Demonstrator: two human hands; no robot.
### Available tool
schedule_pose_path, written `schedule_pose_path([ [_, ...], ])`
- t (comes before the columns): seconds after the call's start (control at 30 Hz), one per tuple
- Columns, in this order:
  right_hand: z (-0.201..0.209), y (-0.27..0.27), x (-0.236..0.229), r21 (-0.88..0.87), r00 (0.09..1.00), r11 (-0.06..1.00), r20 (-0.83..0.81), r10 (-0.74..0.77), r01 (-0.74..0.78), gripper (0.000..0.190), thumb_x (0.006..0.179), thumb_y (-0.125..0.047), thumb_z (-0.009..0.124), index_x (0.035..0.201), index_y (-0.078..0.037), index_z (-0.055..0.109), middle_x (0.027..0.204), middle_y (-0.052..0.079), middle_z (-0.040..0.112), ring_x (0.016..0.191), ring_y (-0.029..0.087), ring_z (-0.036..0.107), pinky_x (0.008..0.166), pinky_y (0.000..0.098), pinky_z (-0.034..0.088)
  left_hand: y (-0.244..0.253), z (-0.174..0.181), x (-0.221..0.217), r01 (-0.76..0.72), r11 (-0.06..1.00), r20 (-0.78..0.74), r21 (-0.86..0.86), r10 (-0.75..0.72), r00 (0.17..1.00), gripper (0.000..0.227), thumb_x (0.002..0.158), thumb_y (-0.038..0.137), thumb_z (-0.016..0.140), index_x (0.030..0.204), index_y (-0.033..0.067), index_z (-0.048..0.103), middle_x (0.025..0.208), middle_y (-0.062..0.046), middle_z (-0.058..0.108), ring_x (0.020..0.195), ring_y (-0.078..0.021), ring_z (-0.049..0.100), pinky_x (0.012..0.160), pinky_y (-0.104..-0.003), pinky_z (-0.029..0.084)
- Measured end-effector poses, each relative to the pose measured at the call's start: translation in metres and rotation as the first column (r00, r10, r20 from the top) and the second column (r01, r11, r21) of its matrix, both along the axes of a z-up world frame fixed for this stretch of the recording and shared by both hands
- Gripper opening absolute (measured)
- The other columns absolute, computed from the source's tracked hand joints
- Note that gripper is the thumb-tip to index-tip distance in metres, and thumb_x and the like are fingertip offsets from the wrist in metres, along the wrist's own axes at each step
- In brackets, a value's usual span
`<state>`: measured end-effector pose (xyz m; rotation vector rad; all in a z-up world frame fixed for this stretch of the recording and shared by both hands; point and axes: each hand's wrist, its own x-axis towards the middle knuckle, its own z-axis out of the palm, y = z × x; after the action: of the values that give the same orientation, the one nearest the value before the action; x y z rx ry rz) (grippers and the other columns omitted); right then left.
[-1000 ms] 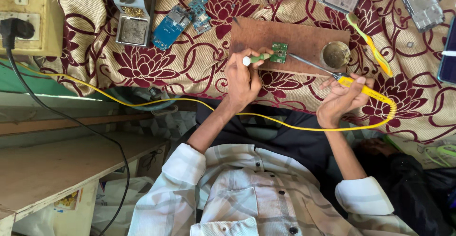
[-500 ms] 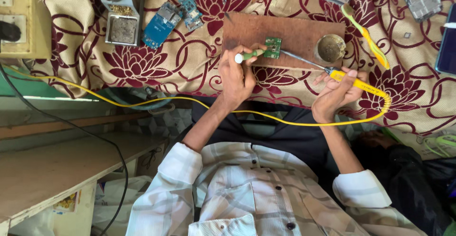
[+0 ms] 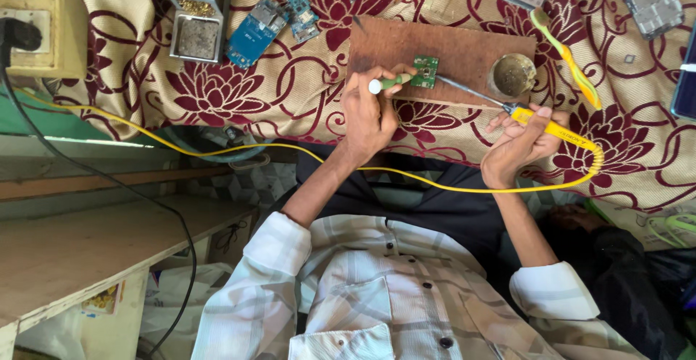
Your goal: The person solders a small green circuit board using a soldering iron and solder wire. They hold the board steady with one hand while applying heat and solder with the other, working on a wooden board placed on a patterned tablecloth.
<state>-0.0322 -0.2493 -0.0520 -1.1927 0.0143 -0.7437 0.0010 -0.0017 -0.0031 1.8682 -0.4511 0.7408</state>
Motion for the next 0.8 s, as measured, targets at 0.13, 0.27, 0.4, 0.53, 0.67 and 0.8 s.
schedule_pose_path([
  [0.13,-0.0026,-0.0030,0.0004,-0.030,1.000,1.000,0.018,0.004,-0.003,0.025,0.120,-0.023,0.051,0.111,-0.002,0.043,0.065,0.004,0.037,0.052,0.014,0.044,0.053,0.0351,0.050,0.0004,0.0005,-0.0002,0.003,1.000,0.008,0.002,-0.003,1.000,0.033,0.089,-0.016,0.053,0.114,0.0031,0.046,0.109,-0.008,0.077,0.086,-0.0206,0.072,0.083,-0.034,0.048],
  [0.27,-0.0027,-0.0017,0.0010,-0.035,1.000,0.999,0.005,0.015,-0.015,0.023,0.118,-0.024,0.050,0.111,-0.002,0.044,0.066,0.004,0.040,0.054,0.013,0.046,0.052,0.0338,0.050,0.0008,0.0021,0.0010,-0.005,1.000,-0.015,0.021,0.005,1.000,0.032,0.089,-0.017,0.054,0.112,0.0029,0.047,0.108,-0.009,0.078,0.084,-0.0214,0.070,0.080,-0.035,0.047],
  [0.4,-0.0034,-0.0029,0.0018,-0.019,1.000,1.000,-0.015,0.024,-0.025,0.024,0.119,-0.024,0.050,0.111,-0.002,0.044,0.069,0.003,0.041,0.056,0.012,0.045,0.054,0.0334,0.051,-0.0011,-0.0006,-0.0001,0.013,1.000,-0.017,-0.002,-0.013,1.000,0.030,0.090,-0.016,0.052,0.112,0.0023,0.046,0.111,-0.009,0.076,0.084,-0.0196,0.071,0.080,-0.033,0.049],
  [0.53,-0.0031,0.0002,-0.0008,-0.007,0.998,0.998,-0.005,0.063,-0.063,0.025,0.121,-0.025,0.048,0.112,-0.002,0.044,0.069,0.006,0.046,0.060,0.015,0.049,0.058,0.0336,0.052,-0.0010,-0.0012,-0.0003,-0.010,1.000,-0.002,0.021,0.010,1.000,0.027,0.091,-0.015,0.053,0.110,0.0030,0.047,0.109,-0.009,0.077,0.080,-0.0207,0.068,0.077,-0.033,0.048],
  [0.67,0.0015,0.0005,-0.0033,-0.013,0.992,0.992,0.024,0.127,-0.126,0.025,0.119,-0.027,0.047,0.116,-0.002,0.043,0.083,0.014,0.057,0.065,0.020,0.058,0.061,0.0352,0.055,-0.0004,0.0004,-0.0003,0.002,1.000,0.006,0.026,-0.002,1.000,0.025,0.092,-0.014,0.052,0.109,0.0026,0.045,0.110,-0.010,0.077,0.079,-0.0206,0.067,0.077,-0.034,0.048],
  [0.8,0.0057,0.0030,-0.0042,-0.095,0.991,0.986,-0.014,0.134,-0.135,0.027,0.120,-0.027,0.047,0.117,0.000,0.042,0.082,0.015,0.058,0.066,0.023,0.063,0.066,0.0364,0.057,-0.0015,0.0031,-0.0010,0.014,1.000,-0.002,0.000,-0.014,1.000,0.025,0.093,-0.014,0.051,0.110,0.0023,0.044,0.110,-0.010,0.077,0.081,-0.0214,0.067,0.078,-0.034,0.049],
])
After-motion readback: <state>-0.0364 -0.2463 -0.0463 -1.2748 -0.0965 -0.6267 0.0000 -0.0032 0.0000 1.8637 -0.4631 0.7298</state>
